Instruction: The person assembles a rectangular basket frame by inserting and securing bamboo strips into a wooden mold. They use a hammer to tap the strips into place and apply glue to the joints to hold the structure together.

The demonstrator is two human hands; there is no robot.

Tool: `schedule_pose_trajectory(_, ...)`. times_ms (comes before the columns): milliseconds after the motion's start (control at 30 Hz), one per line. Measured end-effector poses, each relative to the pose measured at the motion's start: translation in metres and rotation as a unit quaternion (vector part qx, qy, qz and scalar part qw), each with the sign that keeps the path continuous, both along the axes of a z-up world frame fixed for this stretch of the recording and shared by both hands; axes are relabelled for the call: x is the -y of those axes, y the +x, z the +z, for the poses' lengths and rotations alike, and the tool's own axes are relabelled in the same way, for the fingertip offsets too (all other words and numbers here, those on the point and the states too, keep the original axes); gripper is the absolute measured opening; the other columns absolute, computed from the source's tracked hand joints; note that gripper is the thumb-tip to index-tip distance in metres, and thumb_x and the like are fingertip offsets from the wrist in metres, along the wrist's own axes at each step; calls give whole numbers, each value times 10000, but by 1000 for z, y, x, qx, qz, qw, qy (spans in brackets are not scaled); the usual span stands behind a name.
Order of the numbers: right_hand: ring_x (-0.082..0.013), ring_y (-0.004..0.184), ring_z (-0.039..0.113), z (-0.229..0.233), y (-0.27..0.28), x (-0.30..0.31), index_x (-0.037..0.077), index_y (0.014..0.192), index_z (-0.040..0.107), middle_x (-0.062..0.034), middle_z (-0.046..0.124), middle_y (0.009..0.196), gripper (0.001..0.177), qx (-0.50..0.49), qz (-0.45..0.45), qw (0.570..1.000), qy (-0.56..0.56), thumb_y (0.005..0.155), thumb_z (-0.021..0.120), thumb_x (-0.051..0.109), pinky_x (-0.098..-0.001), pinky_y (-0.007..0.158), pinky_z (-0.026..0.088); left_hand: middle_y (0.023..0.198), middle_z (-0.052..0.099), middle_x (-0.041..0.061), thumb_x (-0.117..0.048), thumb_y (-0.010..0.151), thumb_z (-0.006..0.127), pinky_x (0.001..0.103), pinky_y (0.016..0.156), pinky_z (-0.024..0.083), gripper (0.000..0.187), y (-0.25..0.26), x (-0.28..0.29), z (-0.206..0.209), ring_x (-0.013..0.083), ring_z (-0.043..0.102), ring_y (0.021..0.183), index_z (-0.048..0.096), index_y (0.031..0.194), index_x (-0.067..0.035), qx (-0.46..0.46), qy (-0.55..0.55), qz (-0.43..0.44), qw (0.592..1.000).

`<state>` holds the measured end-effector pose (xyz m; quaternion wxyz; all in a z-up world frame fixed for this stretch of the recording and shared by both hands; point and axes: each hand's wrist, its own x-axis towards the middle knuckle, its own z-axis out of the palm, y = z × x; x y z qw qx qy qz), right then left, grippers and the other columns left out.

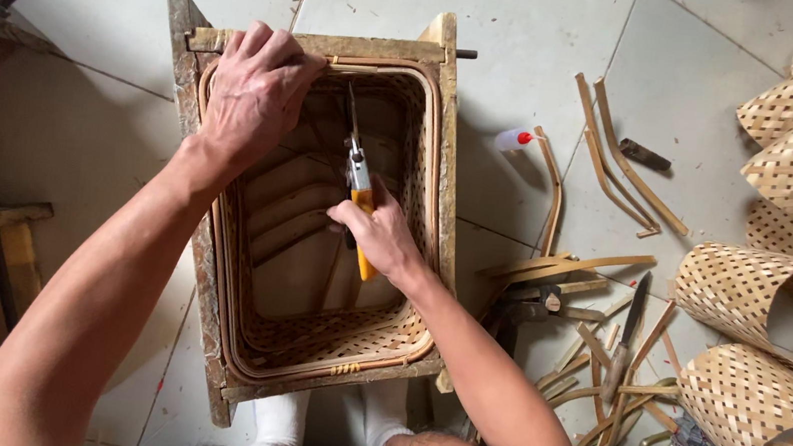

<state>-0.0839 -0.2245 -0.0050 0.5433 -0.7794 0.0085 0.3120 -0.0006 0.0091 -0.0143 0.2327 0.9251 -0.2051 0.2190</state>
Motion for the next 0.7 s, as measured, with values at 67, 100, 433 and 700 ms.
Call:
schedule_pose_trajectory(67, -191, 760, 588, -7, 6, -8, 32, 1046, 562, -47, 559, 782, 339, -4, -21, 1000, 17, 852, 684, 281, -365, 766, 542, 1049, 588, 36, -126, 1066, 693, 392, 914, 452, 139, 1, -1, 2, 227, 532, 1030, 771, 1179, -105, 3, 6, -6, 1000)
schedule_pose_trajectory(100, -178, 755, 598, -8, 8, -10, 47, 1056, 547, -37, 567, 782, 354, -13, -33, 999, 35, 832, 677, 288, -354, 757, 553, 1042, 582, 37, -130, 1072, 698, 392, 906, 448, 137, 1, -1, 2, 230, 526, 1027, 771, 1184, -102, 1, 12, -5, 1000)
schedule_pose_trajectory(433, -169, 745, 499, -4, 30, -24, 60, 1098, 574, -14, 514, 801, 358, 46, -35, 998, 31, 820, 678, 260, -363, 703, 481, 1025, 581, 39, -111, 1039, 706, 398, 890, 433, 231, 0, -3, 5, 241, 513, 1009, 780, 1257, -122, -25, -7, -12, 1000)
schedule_pose_trajectory(700, -183, 780, 495, -12, 35, -26, 48, 1020, 572, -31, 510, 856, 302, 60, -13, 998, 2, 844, 680, 268, -375, 736, 484, 1022, 579, 28, -119, 1063, 699, 371, 864, 430, 192, 1, -4, -3, 221, 499, 995, 788, 1234, -128, -18, 5, -3, 1000)
